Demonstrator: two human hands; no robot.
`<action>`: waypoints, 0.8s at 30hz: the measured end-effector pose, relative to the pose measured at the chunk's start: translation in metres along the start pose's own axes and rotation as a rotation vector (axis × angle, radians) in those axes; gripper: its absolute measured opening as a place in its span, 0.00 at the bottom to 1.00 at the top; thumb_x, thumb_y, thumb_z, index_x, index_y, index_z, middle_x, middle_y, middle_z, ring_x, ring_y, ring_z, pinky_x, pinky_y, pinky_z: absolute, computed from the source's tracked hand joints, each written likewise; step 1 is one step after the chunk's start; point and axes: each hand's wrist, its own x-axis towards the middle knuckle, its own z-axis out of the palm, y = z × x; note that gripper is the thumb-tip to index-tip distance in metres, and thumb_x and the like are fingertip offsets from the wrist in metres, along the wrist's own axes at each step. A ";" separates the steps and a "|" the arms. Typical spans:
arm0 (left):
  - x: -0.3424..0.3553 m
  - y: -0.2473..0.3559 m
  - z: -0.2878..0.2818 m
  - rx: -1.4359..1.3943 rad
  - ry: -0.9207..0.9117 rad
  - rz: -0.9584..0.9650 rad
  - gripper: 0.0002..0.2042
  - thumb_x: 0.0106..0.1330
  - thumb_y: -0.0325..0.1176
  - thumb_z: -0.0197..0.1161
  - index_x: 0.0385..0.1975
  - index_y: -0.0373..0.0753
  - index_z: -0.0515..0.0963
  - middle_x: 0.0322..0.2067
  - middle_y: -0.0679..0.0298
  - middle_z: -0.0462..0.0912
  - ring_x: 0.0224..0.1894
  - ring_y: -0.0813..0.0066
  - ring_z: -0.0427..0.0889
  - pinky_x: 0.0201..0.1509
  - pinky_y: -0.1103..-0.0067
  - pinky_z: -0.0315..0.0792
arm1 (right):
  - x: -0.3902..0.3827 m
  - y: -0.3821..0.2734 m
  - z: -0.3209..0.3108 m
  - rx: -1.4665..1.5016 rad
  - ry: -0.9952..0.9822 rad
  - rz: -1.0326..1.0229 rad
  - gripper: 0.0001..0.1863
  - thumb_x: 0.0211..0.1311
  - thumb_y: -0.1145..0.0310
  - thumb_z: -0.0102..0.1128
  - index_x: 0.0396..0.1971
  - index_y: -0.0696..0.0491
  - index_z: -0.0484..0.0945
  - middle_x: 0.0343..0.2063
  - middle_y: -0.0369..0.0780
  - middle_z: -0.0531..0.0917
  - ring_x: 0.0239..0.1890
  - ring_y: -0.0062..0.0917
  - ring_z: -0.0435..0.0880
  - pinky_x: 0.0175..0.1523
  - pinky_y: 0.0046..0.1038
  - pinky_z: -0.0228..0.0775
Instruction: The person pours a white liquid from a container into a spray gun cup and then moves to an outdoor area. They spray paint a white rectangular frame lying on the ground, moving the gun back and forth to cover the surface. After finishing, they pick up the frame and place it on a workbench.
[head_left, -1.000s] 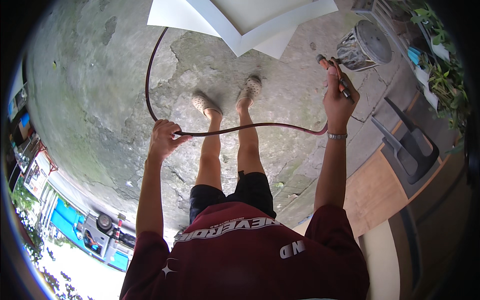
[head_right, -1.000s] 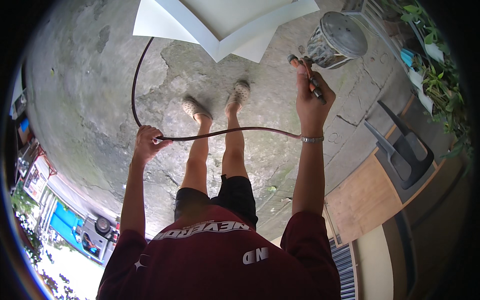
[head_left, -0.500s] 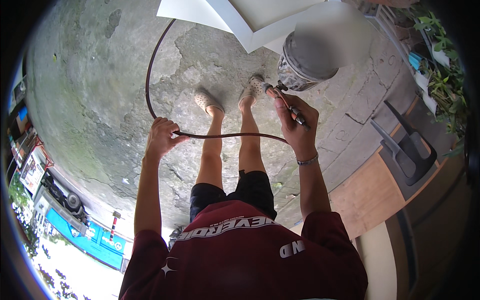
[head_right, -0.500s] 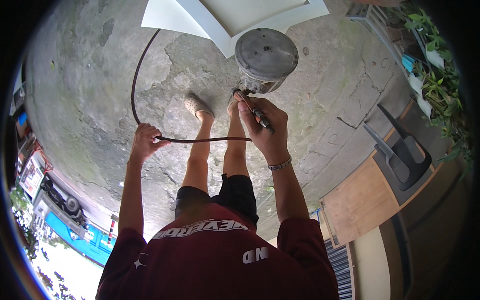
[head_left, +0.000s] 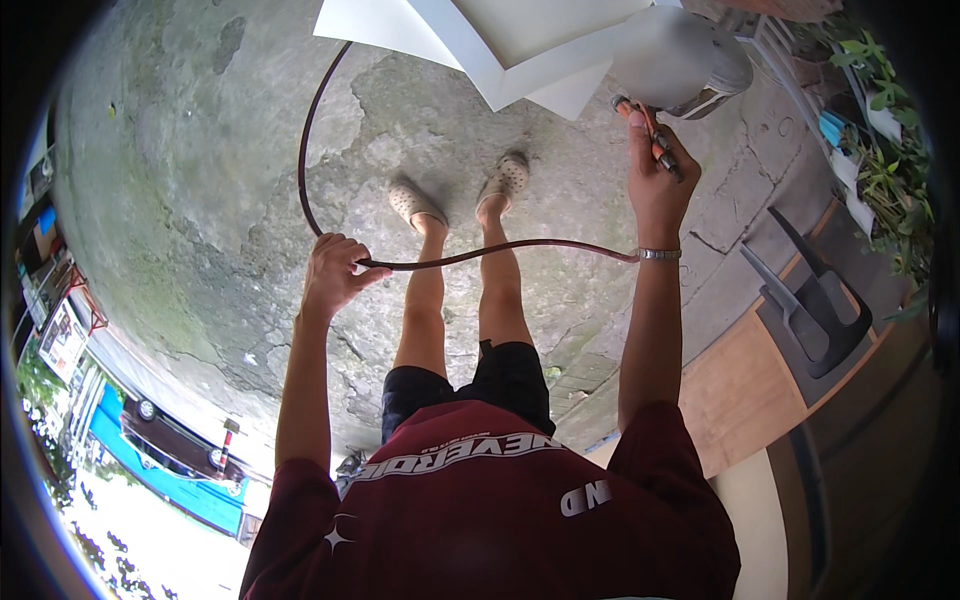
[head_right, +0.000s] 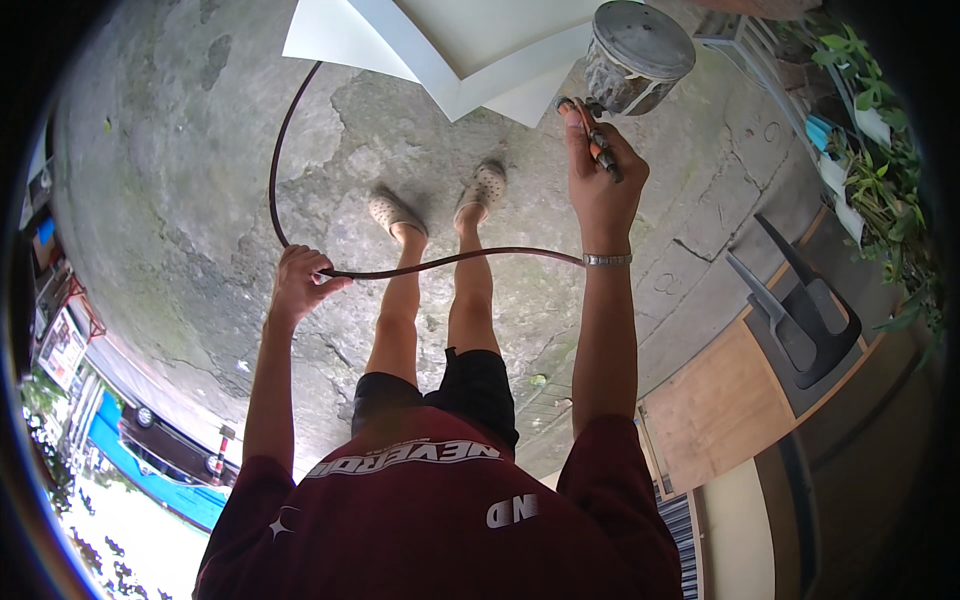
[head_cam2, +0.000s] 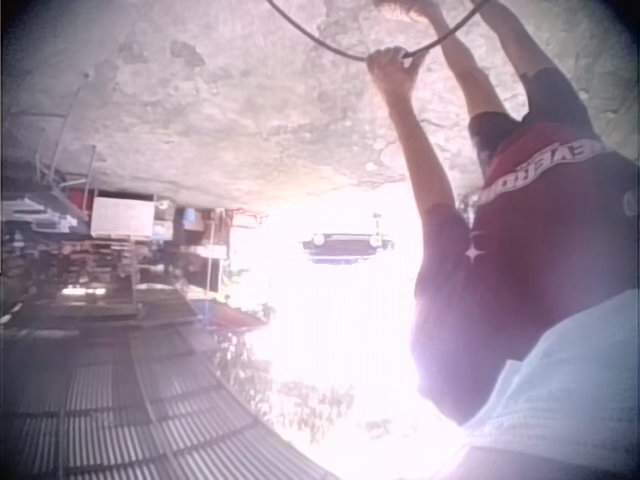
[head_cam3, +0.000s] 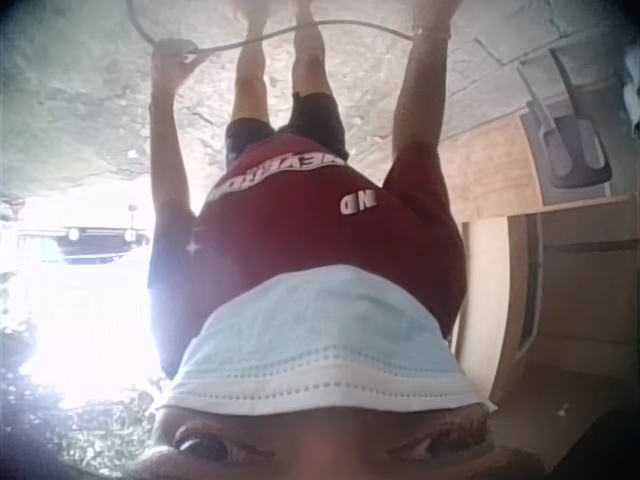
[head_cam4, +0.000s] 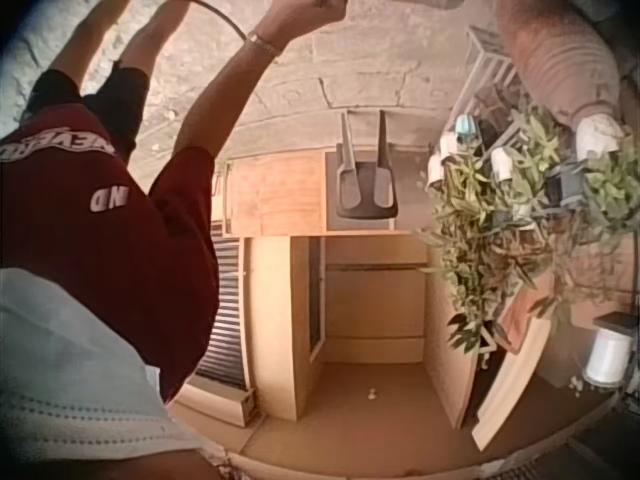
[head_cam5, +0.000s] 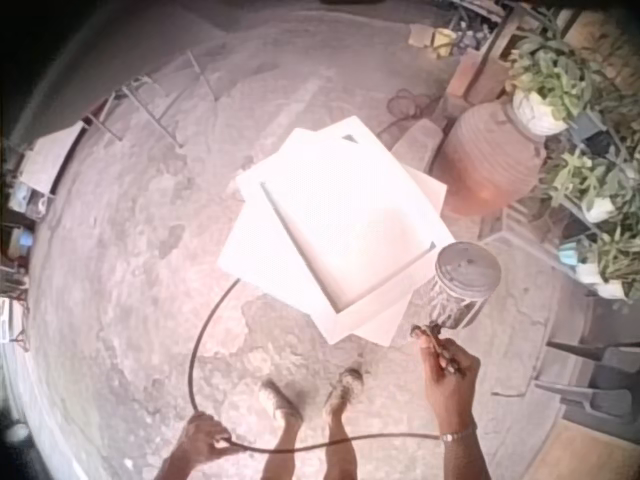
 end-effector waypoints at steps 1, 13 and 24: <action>0.002 0.002 0.001 -0.005 0.006 -0.002 0.21 0.44 0.50 0.80 0.18 0.40 0.79 0.15 0.66 0.75 0.26 0.68 0.76 0.45 0.71 0.69 | 0.005 0.003 -0.003 0.005 0.012 0.005 0.18 0.72 0.58 0.61 0.42 0.59 0.86 0.29 0.40 0.90 0.25 0.19 0.82 0.34 0.23 0.74; 0.029 0.033 0.002 -0.060 -0.014 -0.070 0.19 0.46 0.47 0.81 0.17 0.41 0.78 0.15 0.68 0.74 0.24 0.69 0.73 0.44 0.70 0.67 | 0.083 0.057 -0.038 0.040 0.215 -0.047 0.21 0.68 0.52 0.65 0.41 0.58 0.88 0.25 0.38 0.87 0.23 0.20 0.82 0.31 0.25 0.72; 0.047 0.050 0.005 -0.102 0.013 -0.072 0.18 0.48 0.46 0.80 0.18 0.41 0.78 0.15 0.68 0.73 0.23 0.70 0.73 0.44 0.70 0.66 | 0.151 0.094 -0.082 -0.155 0.429 -0.309 0.18 0.70 0.52 0.62 0.40 0.52 0.90 0.19 0.34 0.84 0.20 0.18 0.81 0.28 0.26 0.71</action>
